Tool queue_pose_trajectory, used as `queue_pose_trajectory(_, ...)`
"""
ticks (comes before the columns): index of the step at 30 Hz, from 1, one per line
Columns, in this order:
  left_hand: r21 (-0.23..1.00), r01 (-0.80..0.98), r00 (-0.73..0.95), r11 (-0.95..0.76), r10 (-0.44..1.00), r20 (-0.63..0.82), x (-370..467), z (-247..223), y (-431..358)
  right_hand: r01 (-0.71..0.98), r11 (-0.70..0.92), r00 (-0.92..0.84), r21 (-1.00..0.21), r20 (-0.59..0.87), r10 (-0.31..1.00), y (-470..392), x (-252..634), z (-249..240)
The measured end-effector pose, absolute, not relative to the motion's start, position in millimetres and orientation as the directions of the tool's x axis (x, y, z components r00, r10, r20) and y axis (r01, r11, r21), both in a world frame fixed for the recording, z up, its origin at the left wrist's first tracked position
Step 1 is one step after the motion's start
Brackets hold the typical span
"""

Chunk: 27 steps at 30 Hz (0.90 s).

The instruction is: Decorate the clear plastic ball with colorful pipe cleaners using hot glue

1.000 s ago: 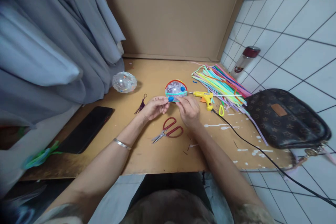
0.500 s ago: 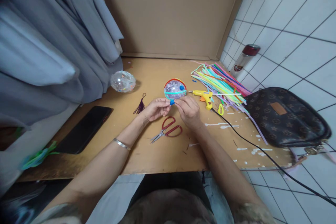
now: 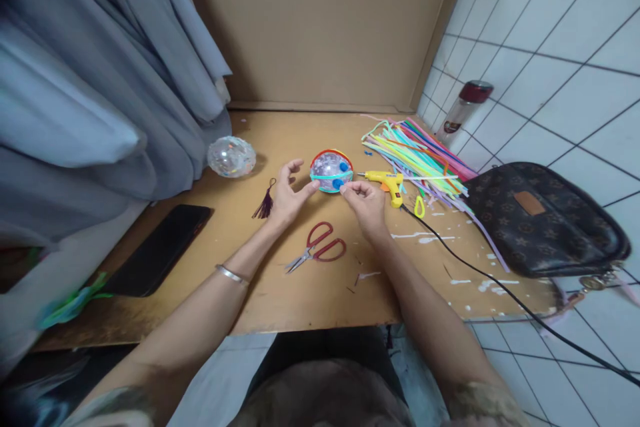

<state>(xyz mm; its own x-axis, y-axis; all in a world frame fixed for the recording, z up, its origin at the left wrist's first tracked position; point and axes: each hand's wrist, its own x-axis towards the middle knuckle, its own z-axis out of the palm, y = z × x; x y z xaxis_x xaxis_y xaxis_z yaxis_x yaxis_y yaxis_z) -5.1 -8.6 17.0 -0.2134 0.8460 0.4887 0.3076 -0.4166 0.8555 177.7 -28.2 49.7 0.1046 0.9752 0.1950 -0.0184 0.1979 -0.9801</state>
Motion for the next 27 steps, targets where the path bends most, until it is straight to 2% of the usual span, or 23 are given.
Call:
queue_pose_trajectory(5,0.758,0.471,-0.092,-0.451,0.830,0.550,1.8,12.7,14.4,-0.098,0.141,0.075,-0.985,0.134,0.988,-27.2,177.9,48.4)
queue_pose_trajectory(11,0.738,0.495,-0.025,-0.458,0.842,0.539,8.7,3.5,33.8,-0.114,0.117,0.062,-0.987,0.111,0.992,-25.4,178.1,43.4)
queue_pose_trajectory(16,0.715,0.490,-0.005,-0.499,0.818,0.575,11.2,-1.8,32.3,-0.050,0.171,0.099,-0.984,0.166,0.981,-26.6,176.1,43.6)
queue_pose_trajectory(20,0.673,0.497,0.004,-0.548,0.777,0.630,14.3,-1.6,20.8,0.140,0.296,0.145,-0.945,0.315,0.938,-29.9,176.2,45.5)
queue_pose_trajectory(24,0.613,0.514,0.044,-0.600,0.732,0.680,17.1,0.5,8.2,0.416,0.523,0.128,-0.744,0.617,0.776,-32.9,174.3,46.0)
queue_pose_trajectory(27,0.584,0.502,0.057,-0.638,0.698,0.713,18.1,0.8,4.0,0.545,0.543,0.099,-0.638,0.693,0.715,-34.5,170.1,46.4)
